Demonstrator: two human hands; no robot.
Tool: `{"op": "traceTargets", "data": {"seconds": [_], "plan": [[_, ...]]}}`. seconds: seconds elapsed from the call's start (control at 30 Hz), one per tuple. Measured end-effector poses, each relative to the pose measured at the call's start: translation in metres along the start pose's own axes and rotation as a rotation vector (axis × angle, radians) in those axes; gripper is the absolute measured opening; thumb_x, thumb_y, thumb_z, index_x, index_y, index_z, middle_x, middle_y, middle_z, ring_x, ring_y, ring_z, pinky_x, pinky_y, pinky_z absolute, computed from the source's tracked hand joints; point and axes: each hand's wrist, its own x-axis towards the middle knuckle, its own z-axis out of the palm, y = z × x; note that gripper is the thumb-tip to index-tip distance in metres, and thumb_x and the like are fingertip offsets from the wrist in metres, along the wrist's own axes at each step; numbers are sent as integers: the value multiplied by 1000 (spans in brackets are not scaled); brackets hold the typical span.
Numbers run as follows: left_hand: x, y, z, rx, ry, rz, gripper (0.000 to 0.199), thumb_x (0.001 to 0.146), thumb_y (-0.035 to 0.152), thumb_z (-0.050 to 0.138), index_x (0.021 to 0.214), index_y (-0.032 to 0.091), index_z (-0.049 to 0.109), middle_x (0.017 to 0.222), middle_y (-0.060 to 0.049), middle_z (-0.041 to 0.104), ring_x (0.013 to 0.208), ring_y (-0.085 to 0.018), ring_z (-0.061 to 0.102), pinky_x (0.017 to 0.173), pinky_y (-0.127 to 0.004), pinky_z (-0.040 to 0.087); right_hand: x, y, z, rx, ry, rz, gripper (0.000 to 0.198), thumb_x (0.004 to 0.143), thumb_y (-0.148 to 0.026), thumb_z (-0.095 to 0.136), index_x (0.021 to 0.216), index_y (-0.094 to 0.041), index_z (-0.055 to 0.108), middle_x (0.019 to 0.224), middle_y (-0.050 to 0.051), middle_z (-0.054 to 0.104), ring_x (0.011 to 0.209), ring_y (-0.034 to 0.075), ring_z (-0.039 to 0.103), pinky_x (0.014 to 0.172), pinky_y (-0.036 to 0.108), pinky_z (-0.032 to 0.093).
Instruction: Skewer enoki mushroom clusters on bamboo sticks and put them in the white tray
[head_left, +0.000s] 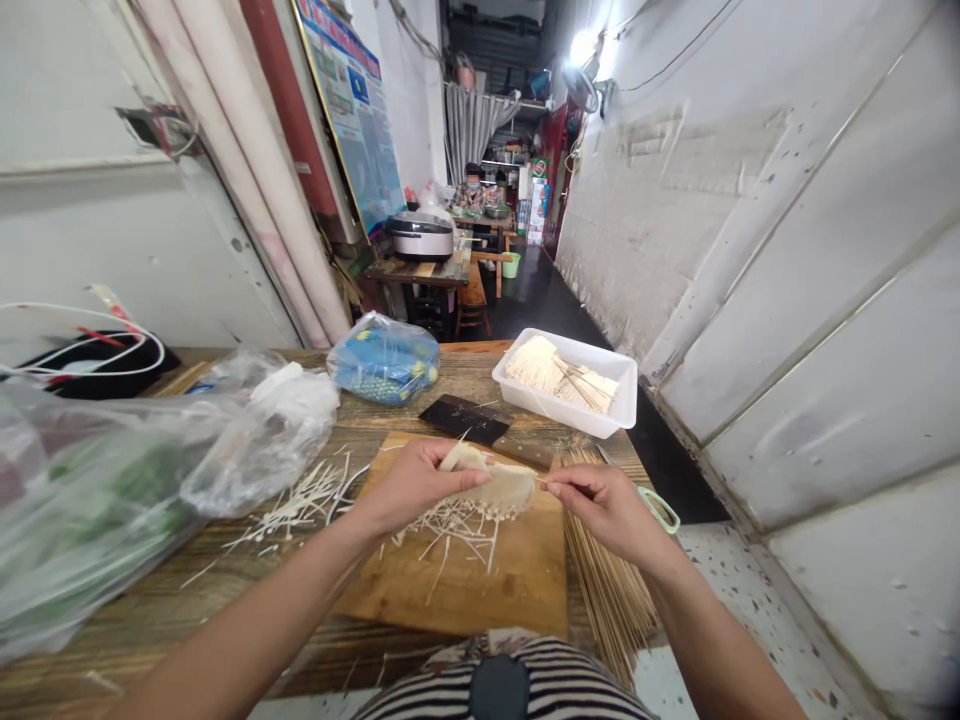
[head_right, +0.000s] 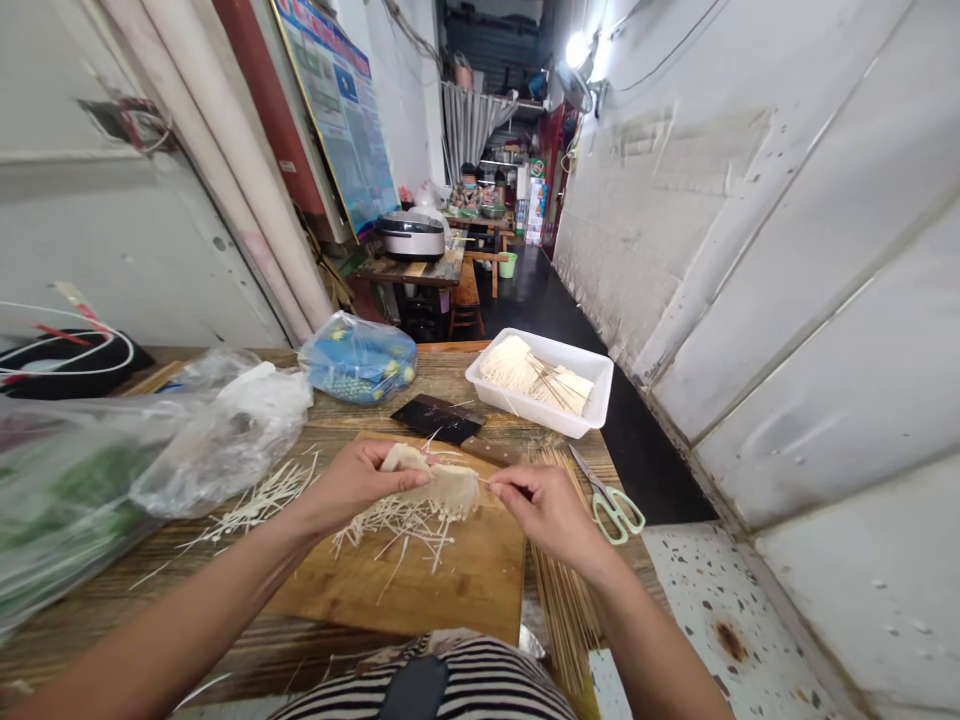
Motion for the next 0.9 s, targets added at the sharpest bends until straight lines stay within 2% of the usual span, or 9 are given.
{"op": "traceTargets", "data": {"seconds": [0.17,0.27,0.37,0.47,0.63,0.77,0.9], "plan": [[-3,1,-4,-48,-13,1,28,66,31,76,92,18,74,82,-2,73,72,-16,62,66,-24,44,0,-1,-2,-15,-32,-12,19,89,-26,53,87,-19,71,86,2,73,77,15,65,69,23,47],[-4,4,-5,-176,-88,-77,30,66,32,76,93,18,73,84,-3,72,72,-16,62,67,-25,45,-1,-1,-3,-20,-28,-14,18,89,-25,53,87,-19,71,86,2,73,77,15,66,69,24,47],[-3,8,-5,-220,-183,-159,27,65,34,76,85,16,72,79,-2,71,66,-14,59,64,-24,44,-1,0,-2,-13,-32,-11,18,88,-25,54,87,-19,71,87,3,73,78,16,66,70,24,47],[-2,11,-6,-102,-199,-131,25,68,36,73,78,14,68,68,1,64,60,-11,52,57,-21,39,-1,2,-2,-10,-42,-14,19,89,-26,54,87,-20,71,85,3,73,76,16,66,68,24,47],[-1,18,-10,277,-131,86,20,76,35,65,77,15,64,65,4,56,59,-10,46,54,-20,33,-2,3,-4,6,-62,22,19,89,-27,54,88,-20,72,88,3,73,78,17,66,70,25,48],[-1,21,-10,294,-159,111,27,76,37,65,93,17,69,82,0,68,70,-13,56,64,-22,40,-3,5,-6,52,-76,33,20,89,-30,54,88,-20,71,87,3,73,78,17,65,70,25,47],[0,21,-9,151,-214,48,44,71,33,70,112,19,66,104,-6,71,89,-20,63,78,-29,46,-4,6,-7,69,-87,47,23,89,-32,53,87,-18,71,83,4,72,74,16,63,66,24,46]]}}
